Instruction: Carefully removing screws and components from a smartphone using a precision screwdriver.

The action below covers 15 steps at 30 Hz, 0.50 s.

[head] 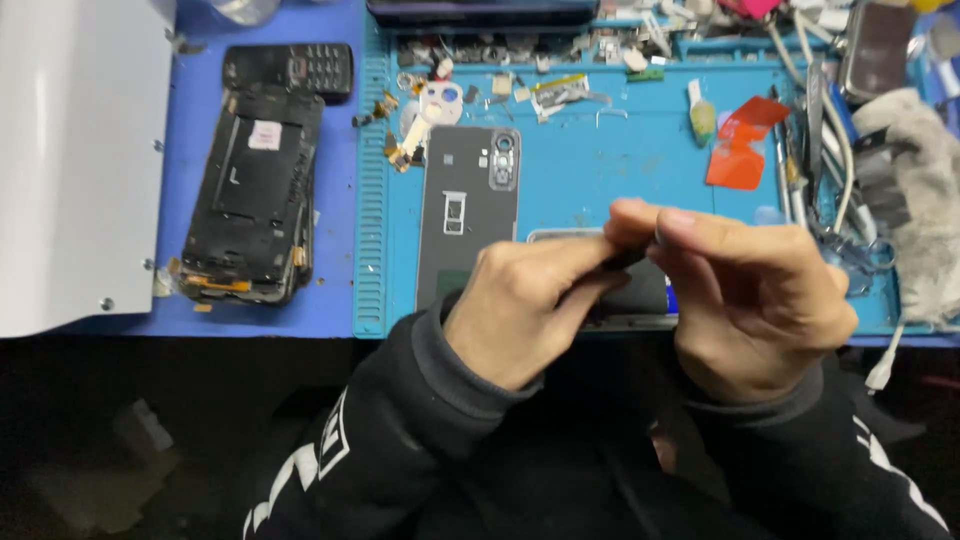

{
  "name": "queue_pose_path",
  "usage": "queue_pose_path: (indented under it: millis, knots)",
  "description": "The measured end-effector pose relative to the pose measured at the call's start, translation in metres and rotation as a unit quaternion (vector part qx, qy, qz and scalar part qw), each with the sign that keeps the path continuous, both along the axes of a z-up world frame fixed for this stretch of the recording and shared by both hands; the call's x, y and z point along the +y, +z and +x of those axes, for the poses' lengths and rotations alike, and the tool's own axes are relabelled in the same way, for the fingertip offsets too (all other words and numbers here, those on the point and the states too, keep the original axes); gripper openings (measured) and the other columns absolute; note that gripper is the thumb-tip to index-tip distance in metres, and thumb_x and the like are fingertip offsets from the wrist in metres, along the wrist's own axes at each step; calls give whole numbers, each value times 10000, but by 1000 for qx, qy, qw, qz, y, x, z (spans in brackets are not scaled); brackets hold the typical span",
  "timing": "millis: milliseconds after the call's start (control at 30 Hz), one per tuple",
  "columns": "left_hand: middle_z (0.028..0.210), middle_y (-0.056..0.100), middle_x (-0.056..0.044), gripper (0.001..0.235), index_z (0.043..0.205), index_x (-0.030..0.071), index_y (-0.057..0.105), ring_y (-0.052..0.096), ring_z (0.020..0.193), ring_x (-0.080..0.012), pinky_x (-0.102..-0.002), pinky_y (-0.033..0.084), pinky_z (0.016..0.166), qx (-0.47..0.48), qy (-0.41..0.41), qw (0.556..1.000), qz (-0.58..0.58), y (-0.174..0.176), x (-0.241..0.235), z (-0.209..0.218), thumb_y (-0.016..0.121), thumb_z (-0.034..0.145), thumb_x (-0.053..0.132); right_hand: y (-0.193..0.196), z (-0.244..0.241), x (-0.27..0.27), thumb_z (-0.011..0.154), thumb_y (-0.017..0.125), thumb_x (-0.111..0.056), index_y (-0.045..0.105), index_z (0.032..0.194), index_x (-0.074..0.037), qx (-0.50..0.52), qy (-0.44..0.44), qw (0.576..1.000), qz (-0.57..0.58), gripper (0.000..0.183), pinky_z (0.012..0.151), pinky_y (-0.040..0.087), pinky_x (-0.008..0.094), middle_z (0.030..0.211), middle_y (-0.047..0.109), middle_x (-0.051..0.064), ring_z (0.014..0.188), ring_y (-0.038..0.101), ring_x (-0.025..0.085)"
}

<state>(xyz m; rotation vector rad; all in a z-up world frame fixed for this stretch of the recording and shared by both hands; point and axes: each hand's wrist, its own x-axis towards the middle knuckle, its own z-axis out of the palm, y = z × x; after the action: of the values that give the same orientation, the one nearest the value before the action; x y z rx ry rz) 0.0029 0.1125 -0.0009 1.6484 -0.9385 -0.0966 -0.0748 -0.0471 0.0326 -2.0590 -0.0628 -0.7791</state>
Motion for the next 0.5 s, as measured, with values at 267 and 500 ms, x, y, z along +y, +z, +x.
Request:
queue_pose_path:
  millis: [267, 500]
  knots:
    - [976, 717, -136, 334, 1110, 17, 638, 733, 886, -302, -428, 552, 879, -47, 59, 996, 43, 39, 9, 12, 819, 853, 130, -21, -1, -20, 944, 793, 135, 548, 1210, 32, -44, 72, 996, 36, 376, 890, 666, 357, 1117, 656, 228, 985, 731, 295]
    - [1105, 690, -61, 362, 1266, 69, 664, 606, 1007, -277, -404, 490, 947, -154, 86, 974, 142, 16, 31, 7, 814, 937, 93, -34, -15, -24, 1240, 587, 113, 489, 1376, -9, -22, 107, 989, 94, 208, 1069, 647, 332, 1329, 661, 223, 1155, 736, 262]
